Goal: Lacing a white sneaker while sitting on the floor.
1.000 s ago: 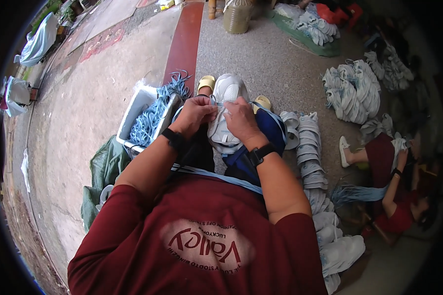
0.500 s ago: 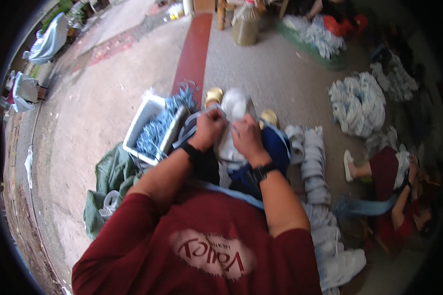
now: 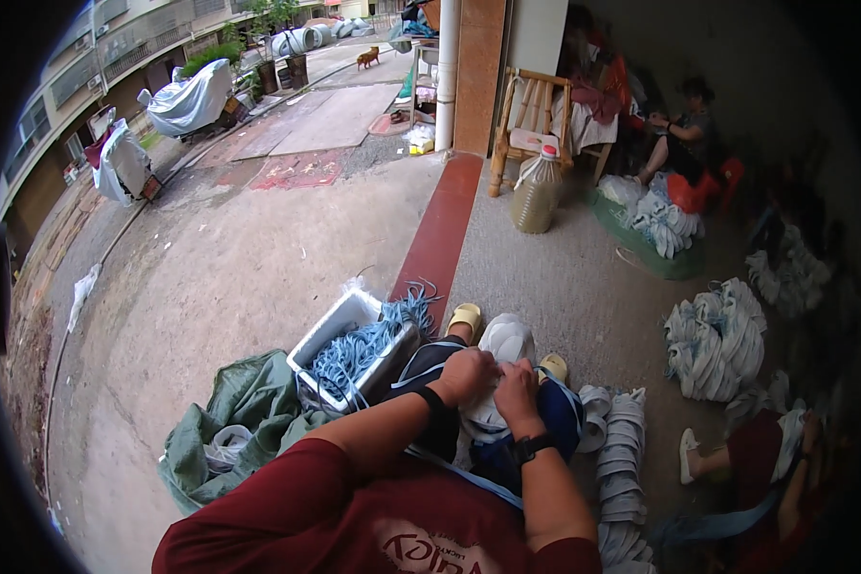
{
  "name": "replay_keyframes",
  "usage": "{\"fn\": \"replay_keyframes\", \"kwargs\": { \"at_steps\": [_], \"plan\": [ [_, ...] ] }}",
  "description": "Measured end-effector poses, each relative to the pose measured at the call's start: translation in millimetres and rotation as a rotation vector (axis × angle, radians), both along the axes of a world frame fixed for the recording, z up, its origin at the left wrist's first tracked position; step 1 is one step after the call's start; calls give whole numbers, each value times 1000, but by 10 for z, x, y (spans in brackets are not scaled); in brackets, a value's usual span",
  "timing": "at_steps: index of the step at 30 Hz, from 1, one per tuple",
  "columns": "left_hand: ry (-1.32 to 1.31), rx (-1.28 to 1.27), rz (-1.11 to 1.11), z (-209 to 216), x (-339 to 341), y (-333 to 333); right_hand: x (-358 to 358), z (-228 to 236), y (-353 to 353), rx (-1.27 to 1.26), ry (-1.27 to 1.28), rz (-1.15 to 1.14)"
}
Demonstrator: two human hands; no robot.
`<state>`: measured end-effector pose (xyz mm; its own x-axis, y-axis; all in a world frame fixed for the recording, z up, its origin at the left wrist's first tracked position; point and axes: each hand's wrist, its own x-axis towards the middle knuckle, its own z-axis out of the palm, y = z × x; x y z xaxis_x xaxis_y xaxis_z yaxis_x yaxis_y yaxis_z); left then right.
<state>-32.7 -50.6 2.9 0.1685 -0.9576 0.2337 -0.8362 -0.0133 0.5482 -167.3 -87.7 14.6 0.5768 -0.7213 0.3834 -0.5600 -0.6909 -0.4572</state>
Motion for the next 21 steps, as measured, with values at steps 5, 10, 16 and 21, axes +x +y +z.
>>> {"fn": "replay_keyframes", "kwargs": {
  "at_steps": [5,10,16,21],
  "plan": [
    [-139,10,-244,139,20,47,67,88,8,37,37,0],
    [-91,88,-105,94,17,-8,97,-5,-33,-97,157,-26],
    [496,213,-19,-113,253,-32,112,190,138,-99,258,-33],
    [619,180,-35,-117,187,101,88,146,182,-179,265,-17]
  ]
}}
